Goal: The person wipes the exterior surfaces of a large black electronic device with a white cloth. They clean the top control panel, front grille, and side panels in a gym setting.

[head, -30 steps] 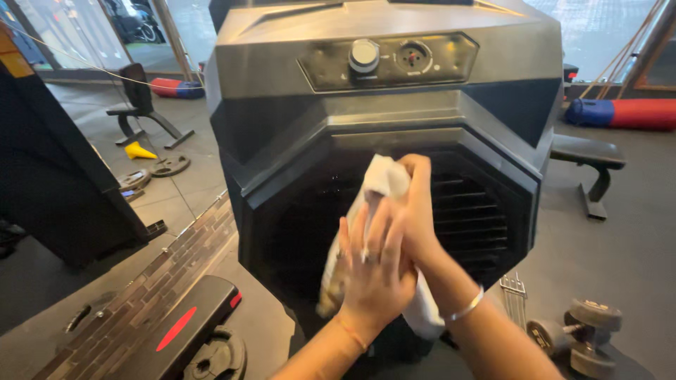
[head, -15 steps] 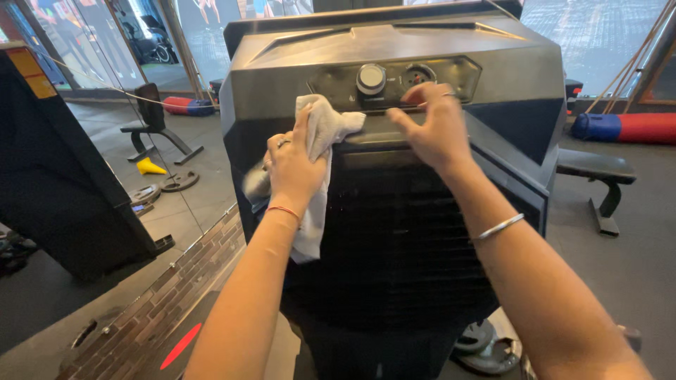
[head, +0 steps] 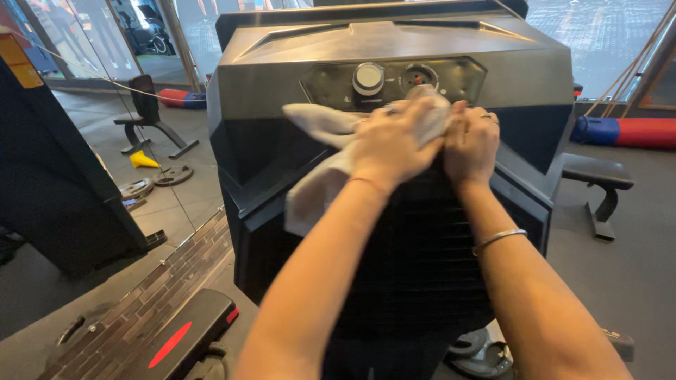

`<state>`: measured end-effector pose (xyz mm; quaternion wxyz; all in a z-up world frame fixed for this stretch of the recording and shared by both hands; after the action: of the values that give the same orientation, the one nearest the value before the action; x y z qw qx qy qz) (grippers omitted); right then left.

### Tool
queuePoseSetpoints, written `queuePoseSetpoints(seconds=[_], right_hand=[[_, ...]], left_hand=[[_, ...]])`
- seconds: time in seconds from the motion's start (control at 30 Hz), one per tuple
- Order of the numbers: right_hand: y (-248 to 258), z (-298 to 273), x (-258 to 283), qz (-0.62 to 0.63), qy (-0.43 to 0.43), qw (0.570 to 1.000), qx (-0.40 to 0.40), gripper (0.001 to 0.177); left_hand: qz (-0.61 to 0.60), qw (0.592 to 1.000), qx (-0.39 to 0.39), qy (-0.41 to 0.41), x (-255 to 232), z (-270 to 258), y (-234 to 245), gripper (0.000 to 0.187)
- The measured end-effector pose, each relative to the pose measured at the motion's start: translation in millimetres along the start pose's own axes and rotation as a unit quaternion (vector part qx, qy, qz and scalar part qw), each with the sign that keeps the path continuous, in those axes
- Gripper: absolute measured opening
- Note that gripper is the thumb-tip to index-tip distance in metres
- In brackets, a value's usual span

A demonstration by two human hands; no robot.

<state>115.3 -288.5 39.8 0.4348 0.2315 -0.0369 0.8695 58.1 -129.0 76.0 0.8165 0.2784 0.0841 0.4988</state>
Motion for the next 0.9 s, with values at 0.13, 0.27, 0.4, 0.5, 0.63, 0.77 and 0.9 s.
queuePoseSetpoints(seconds=[0.13, 0.27, 0.4, 0.5, 0.63, 0.77, 0.9], right_hand=[[13, 0, -20, 0.044, -0.047, 0.997, -0.036, 0.042], [22, -10, -20, -0.003, -0.004, 0.999, -0.037, 0.035], [33, -17, -7, -0.042, 0.008, 0.999, -0.023, 0.033], [34, -27, 23, -0.138, 0.054, 0.989, -0.031, 0.023], [3, -57, 90, -0.152, 0.191, 0.97, 0.001, 0.024], [-31, -77, 140, -0.099, 0.171, 0.98, 0.02, 0.035], [-38, -79, 153, -0.123, 0.124, 0.985, 0.005, 0.04]], left_hand=[[-0.021, 0.999, -0.029, -0.008, -26, 19, -14, 0.067], [-0.056, 0.998, -0.01, -0.022, -17, 7, -5, 0.073], [-0.037, 0.999, -0.023, -0.025, 29, -31, 26, 0.078], [-0.084, 0.986, -0.144, -0.022, 68, -70, 55, 0.076], [-0.111, 0.972, -0.168, 0.126, 133, -154, 59, 0.075], [-0.064, 0.949, -0.241, 0.194, 176, -272, 48, 0.076], [-0.177, 0.835, -0.323, 0.409, 214, -396, -19, 0.092]])
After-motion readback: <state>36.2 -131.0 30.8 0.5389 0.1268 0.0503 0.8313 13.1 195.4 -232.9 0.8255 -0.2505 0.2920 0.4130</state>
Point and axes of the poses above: each hand's wrist, its own z-axis towards the middle knuckle, its own y-axis out of the back of the hand, x = y × z, the point moved 6 cm from there along z, towards the middle knuckle, and after that the axes turned 12 degrees about -y, right-handed, at the moved point
